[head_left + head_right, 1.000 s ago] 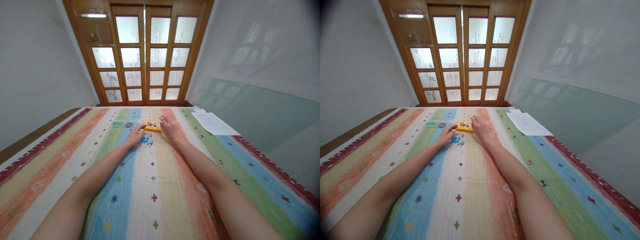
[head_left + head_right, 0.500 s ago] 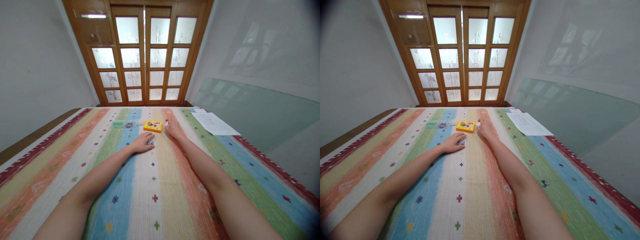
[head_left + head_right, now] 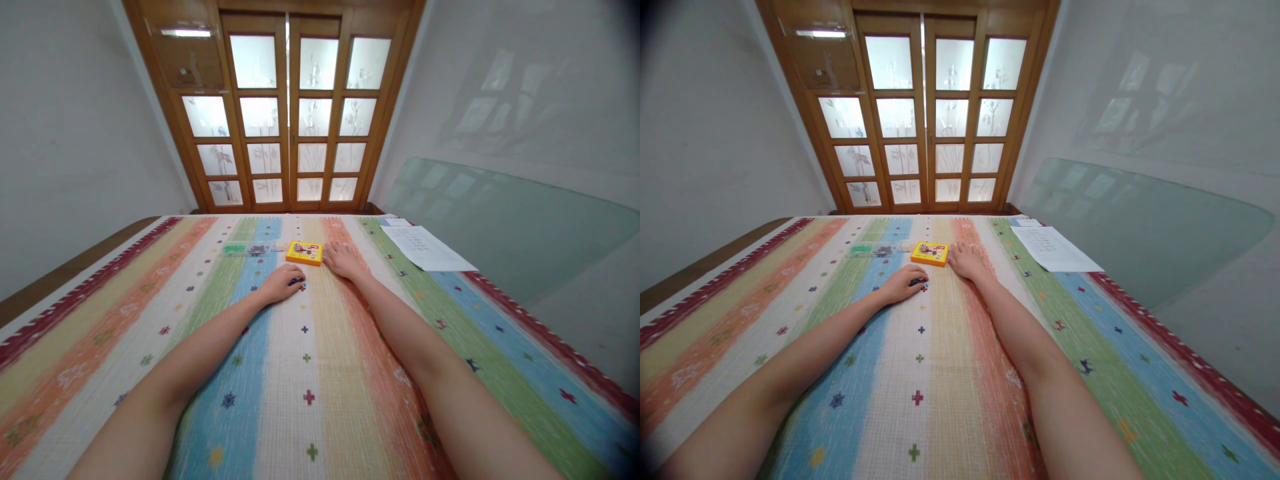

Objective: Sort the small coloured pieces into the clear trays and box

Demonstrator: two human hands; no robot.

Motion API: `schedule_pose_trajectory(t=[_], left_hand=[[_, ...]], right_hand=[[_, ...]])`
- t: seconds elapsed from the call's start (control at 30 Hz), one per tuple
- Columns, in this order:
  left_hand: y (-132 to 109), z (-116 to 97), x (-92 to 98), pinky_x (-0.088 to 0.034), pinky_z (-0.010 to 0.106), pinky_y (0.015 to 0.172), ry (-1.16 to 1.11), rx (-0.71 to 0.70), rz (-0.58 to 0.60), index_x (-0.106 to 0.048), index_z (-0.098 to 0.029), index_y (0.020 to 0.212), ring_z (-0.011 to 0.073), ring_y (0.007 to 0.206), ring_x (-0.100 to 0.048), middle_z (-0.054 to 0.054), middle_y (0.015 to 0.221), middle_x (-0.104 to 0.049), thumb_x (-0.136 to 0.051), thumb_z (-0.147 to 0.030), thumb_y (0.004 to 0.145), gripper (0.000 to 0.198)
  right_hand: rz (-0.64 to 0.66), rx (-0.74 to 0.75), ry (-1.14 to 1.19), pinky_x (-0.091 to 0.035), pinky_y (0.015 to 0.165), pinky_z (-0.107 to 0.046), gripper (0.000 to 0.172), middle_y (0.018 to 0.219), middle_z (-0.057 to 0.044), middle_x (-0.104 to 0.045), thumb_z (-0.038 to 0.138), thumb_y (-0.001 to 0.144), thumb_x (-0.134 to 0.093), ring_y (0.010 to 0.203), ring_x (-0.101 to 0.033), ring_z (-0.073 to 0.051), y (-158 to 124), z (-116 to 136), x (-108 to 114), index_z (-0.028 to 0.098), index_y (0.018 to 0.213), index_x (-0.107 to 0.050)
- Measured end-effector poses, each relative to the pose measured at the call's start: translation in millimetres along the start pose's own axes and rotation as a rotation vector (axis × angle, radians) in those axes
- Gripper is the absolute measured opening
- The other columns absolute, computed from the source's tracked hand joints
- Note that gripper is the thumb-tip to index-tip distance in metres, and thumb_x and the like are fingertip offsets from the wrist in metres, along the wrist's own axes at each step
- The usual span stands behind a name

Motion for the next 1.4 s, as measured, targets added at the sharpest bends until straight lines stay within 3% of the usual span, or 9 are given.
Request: schedule_pose_trajectory(t=[0.2,0.37,0.5,0.7,0.87,1.0,1.1,1.23,1.4], left_hand=[[0,-6,-1.9,-0.049,0.045,0.107,-0.043,-0.027,0.023,-0.076,-0.024,0.118,0.028,0.119,-0.062,0.011,0.125,-0.069,-0.067,-0.036,0.096,0.028],[1,-5,-3.1,-0.051,0.041,0.1,-0.02,-0.015,0.006,-0.075,-0.023,0.1,0.0256,0.109,-0.063,0.009,0.111,-0.069,-0.065,-0.031,0.096,0.014],[1,0,-2.7,-0.052,0.04,0.096,0.036,0.012,-0.032,-0.072,-0.022,0.094,0.0254,0.106,-0.062,0.008,0.106,-0.068,-0.064,-0.025,0.094,0.009],[-2,8,2.3,-0.053,0.041,0.098,0.075,0.035,-0.045,-0.071,-0.022,0.094,0.0259,0.107,-0.062,0.008,0.106,-0.068,-0.057,-0.01,0.085,0.021],[-4,7,6.0,-0.051,0.043,0.104,0.045,0.015,-0.063,-0.073,-0.023,0.111,0.0264,0.113,-0.063,0.009,0.117,-0.07,-0.058,-0.016,0.089,0.027],[-4,5,4.9,-0.05,0.041,0.105,0.029,-0.003,-0.059,-0.075,-0.023,0.106,0.0253,0.113,-0.064,0.009,0.114,-0.072,-0.057,-0.021,0.094,0.022],[-4,14,8.4,-0.05,0.04,0.105,0.011,0.094,-0.12,-0.076,-0.022,0.102,0.025,0.112,-0.065,0.008,0.113,-0.073,-0.058,-0.021,0.093,0.02],[-8,42,19.7,-0.052,0.04,0.098,-0.091,0.341,-0.303,-0.075,-0.02,0.101,0.0248,0.101,-0.068,0.008,0.105,-0.075,-0.059,-0.024,0.093,0.018],[-12,71,21.8,-0.057,0.037,0.089,-0.522,0.499,-0.503,-0.064,-0.02,0.099,0.0222,0.09,-0.071,0.007,0.097,-0.074,-0.062,-0.035,0.096,0.016]], right_hand=[[-0.011,-0.047,-0.011,-0.023,0.126,-0.057,0.061,0.167,-0.021,-0.04,0.045,0.106,-0.046,0.155,-0.034,-0.035,0,1,-8,0.016,0.159,-0.044],[-0.108,-0.049,0.031,-0.028,0.123,-0.056,0.052,0.161,-0.019,-0.048,0.037,0.108,-0.042,0.148,-0.044,-0.034,-3,8,1,0.018,0.155,-0.051],[-0.181,0.058,0.096,-0.034,0.12,-0.05,0.046,0.152,-0.018,-0.058,0.035,0.109,-0.04,0.139,-0.051,-0.031,0,33,12,0.018,0.148,-0.058],[-0.091,0.168,0.054,-0.034,0.119,-0.051,0.063,0.152,-0.017,-0.055,0.054,0.099,-0.064,0.138,-0.051,-0.033,10,69,12,0.024,0.153,-0.054],[-0.029,0.192,0.064,-0.041,0.113,-0.046,0.06,0.144,-0.015,-0.061,0.058,0.097,-0.066,0.129,-0.057,-0.033,24,73,16,0.026,0.148,-0.059],[-0.037,0.154,0.089,-0.044,0.107,-0.043,0.06,0.133,-0.014,-0.066,0.064,0.095,-0.067,0.121,-0.061,-0.032,25,70,17,0.027,0.142,-0.064],[-0.071,0.125,0.104,-0.043,0.108,-0.044,0.064,0.132,-0.014,-0.065,0.066,0.092,-0.069,0.121,-0.06,-0.033,21,69,18,0.027,0.142,-0.065],[-0.111,0.157,0.199,-0.044,0.108,-0.042,0.068,0.134,-0.014,-0.062,0.066,0.091,-0.071,0.124,-0.058,-0.031,21,70,24,0.026,0.145,-0.062],[-0.119,0.212,0.335,-0.046,0.11,-0.042,0.068,0.136,-0.014,-0.062,0.06,0.091,-0.074,0.128,-0.057,-0.03,23,77,32,0.023,0.146,-0.061]])
Point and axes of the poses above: each hand's wrist, its own y-axis towards the middle knuckle, its own x-axis out of the back of the hand, z = x × y, the point moved 5 cm from there along y, towards the middle knuckle
